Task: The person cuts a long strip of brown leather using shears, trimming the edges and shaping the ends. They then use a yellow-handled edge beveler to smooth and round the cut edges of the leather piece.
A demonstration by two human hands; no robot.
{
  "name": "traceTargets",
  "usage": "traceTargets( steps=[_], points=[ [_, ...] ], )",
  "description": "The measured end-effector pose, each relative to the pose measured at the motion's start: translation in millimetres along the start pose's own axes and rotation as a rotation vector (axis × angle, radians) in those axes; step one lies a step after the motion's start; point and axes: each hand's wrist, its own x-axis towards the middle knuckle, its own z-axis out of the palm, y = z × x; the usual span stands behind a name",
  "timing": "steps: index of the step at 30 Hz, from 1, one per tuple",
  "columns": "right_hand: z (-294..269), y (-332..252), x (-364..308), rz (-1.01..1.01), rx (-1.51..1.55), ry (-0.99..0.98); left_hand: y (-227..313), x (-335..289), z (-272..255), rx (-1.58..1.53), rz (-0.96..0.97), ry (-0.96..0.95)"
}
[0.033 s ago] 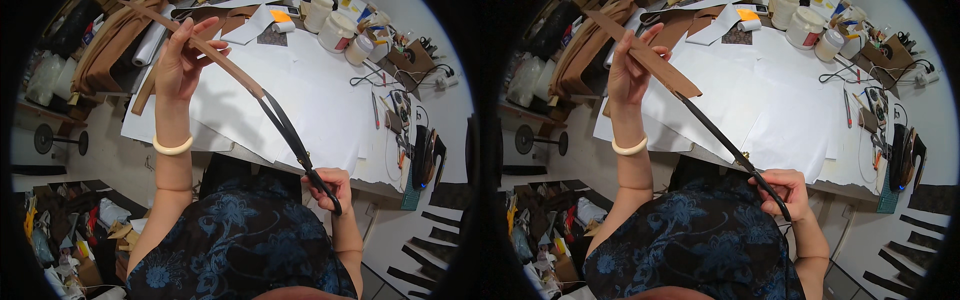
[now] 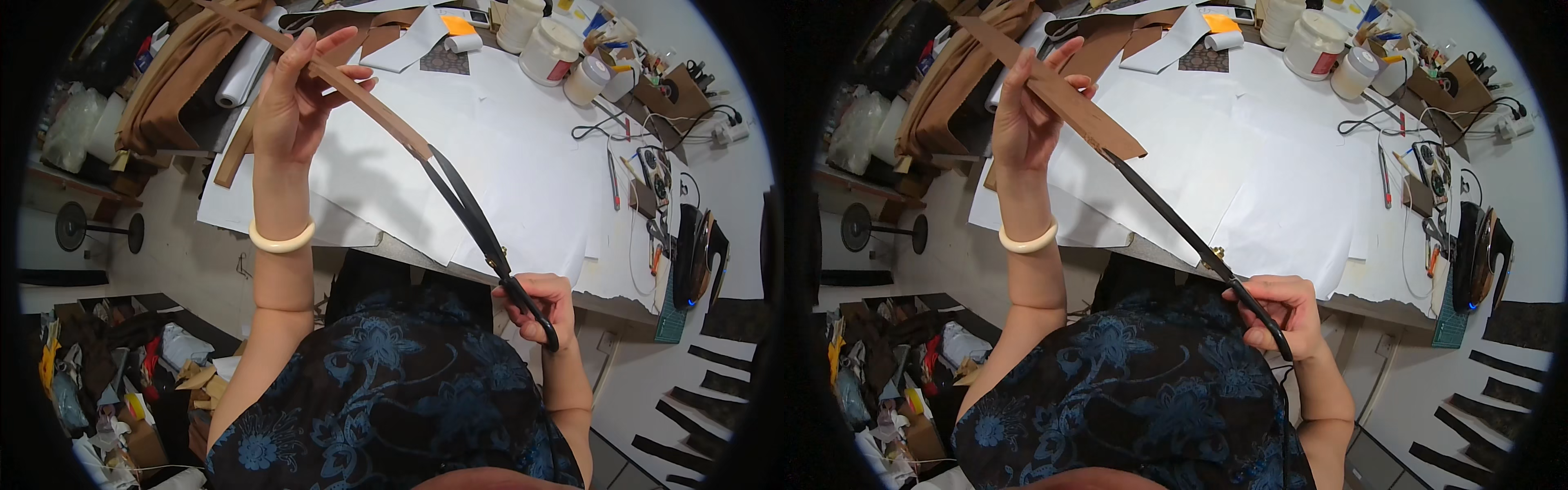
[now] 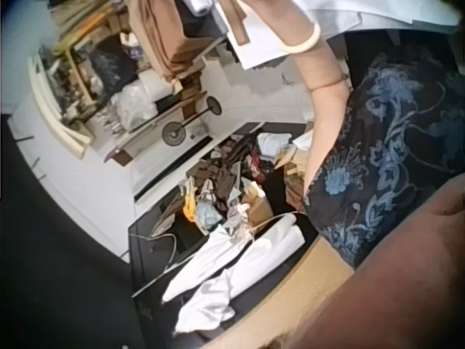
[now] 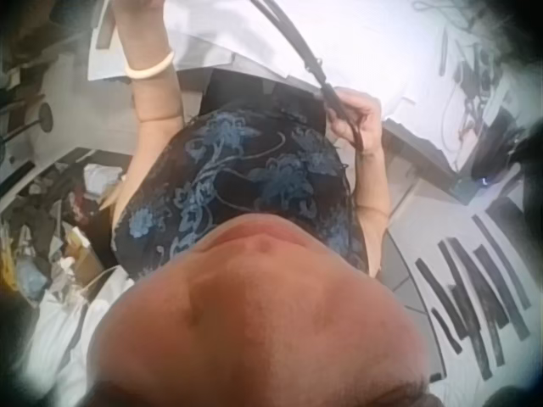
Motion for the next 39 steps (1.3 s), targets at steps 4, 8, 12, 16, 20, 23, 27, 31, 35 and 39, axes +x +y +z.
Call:
traceTargets(
  steps=[4,8,12,16,20,23,27,31,35,39],
  points=[
    [-0.5,-2.0,-0.6,0.006,-0.005,0.002,1.7,0.2,-0.1,0.034,-0.03,0.009],
    [0.1,-2.6,-0.7,-0.016,-0.008,0.003,2.5,1.2,-2.2,0.034,-0.01,-0.02],
    [-2.3,-3.1,-1.3,-0.033,-0.029,-0.01,4.6,2.9,-0.6,0.027,0.022,-0.045],
    [-2.4,-5.1,-3.1,-0.016,-0.05,0.013,10.3,4.8,0.1,0.106,0.018,-0.052],
    [-3.8,-10.7,-4.3,0.019,-0.102,0.025,16.2,6.1,-3.9,0.181,0.035,-0.068],
    [-4.8,-12.7,-4.3,0.042,-0.106,0.033,21.5,6.4,-2.6,0.239,0.049,-0.049],
    [-5.3,-11.1,-4.6,0.045,-0.155,0.05,29.8,4.9,2.2,0.368,0.062,-0.004],
    [-6.4,-10.7,-5.1,0.055,-0.18,0.05,35.5,6.2,6.1,0.459,0.088,0.016],
    [-4.6,-10.6,-5.3,0.045,-0.196,0.059,39.4,7.2,1.7,0.458,0.071,0.008],
    [-5.2,-9.9,-7.3,0.061,-0.218,0.081,41.4,7.6,2.8,0.45,0.066,0.006]
  ],
)
